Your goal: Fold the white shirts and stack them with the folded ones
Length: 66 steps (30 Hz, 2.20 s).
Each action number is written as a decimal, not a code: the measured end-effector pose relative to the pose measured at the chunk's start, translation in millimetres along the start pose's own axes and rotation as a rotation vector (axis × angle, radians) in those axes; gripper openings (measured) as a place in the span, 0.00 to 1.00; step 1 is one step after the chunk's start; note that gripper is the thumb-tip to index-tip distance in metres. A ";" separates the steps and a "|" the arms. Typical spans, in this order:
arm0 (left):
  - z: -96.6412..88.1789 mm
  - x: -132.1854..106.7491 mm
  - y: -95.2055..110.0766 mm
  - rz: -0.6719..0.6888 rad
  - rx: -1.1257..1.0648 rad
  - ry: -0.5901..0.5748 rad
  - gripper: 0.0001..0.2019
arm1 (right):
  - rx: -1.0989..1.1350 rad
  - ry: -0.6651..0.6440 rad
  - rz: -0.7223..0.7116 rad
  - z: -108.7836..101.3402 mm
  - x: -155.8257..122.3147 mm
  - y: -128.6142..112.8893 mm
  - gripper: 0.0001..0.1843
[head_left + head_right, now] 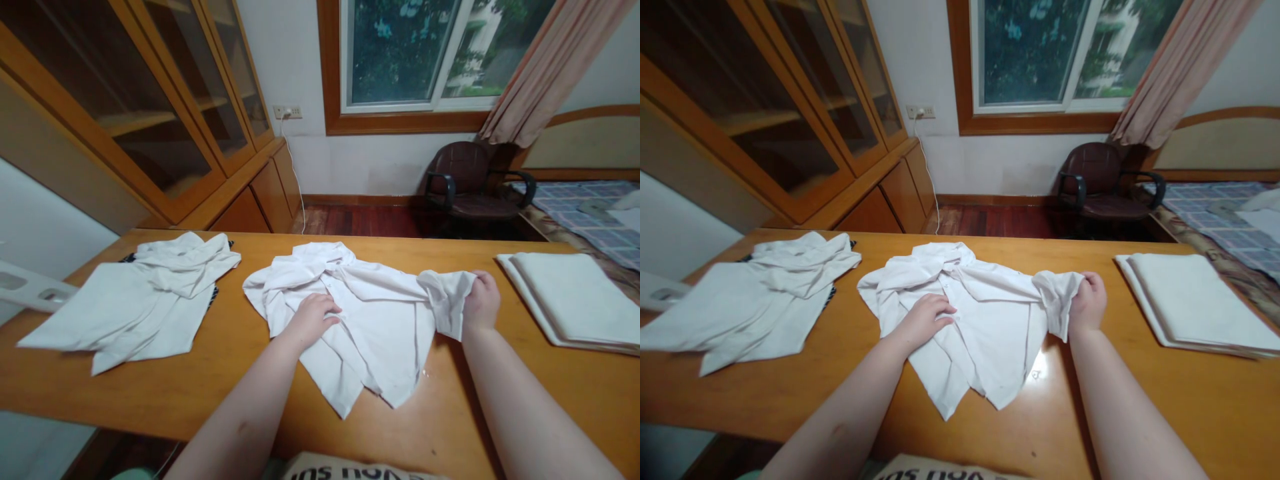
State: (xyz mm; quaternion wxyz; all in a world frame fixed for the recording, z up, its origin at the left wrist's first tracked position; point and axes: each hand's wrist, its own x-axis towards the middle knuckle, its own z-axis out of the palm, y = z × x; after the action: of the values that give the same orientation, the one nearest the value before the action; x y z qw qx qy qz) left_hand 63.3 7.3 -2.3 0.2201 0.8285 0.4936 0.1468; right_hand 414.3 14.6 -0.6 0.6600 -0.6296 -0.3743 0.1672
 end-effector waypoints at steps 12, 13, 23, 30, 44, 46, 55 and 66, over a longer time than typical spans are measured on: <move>-24.3 -14.7 -2.8 -0.023 -0.178 -0.335 0.07 | -0.313 0.280 -0.209 -17.7 16.1 3.6 0.06; -25.8 -16.6 -2.5 -0.033 -0.175 -0.367 0.07 | -0.370 0.338 -0.205 -21.0 19.9 3.9 0.06; -23.0 -12.5 7.8 0.013 -0.031 0.074 0.08 | -0.645 0.014 -0.479 -6.1 2.8 -5.0 0.13; -8.0 -6.2 -12.7 -0.172 0.248 0.385 0.24 | -0.701 -0.907 -0.606 36.2 -39.6 -4.0 0.28; -39.3 -9.4 -36.3 -0.472 -0.006 0.457 0.11 | -0.928 -0.496 -0.146 12.5 -5.9 -3.9 0.23; -45.7 -12.6 -40.9 -0.520 0.037 0.482 0.11 | -1.003 -0.411 -0.122 5.9 2.9 -2.4 0.24; -71.4 -29.9 -65.4 -0.840 0.107 0.668 0.12 | -1.236 -0.335 -0.052 -13.2 28.7 18.5 0.24; -10.1 -8.8 16.2 0.060 0.066 0.425 0.14 | -0.623 -0.932 -0.516 24.7 -29.4 -12.4 0.16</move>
State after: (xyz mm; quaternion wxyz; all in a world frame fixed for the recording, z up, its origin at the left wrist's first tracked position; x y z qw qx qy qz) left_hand 66.7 -5.0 14.4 0.0794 0.8000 0.5085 0.3084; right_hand 374.3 9.8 1.2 0.2310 -0.5427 -0.7949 0.1425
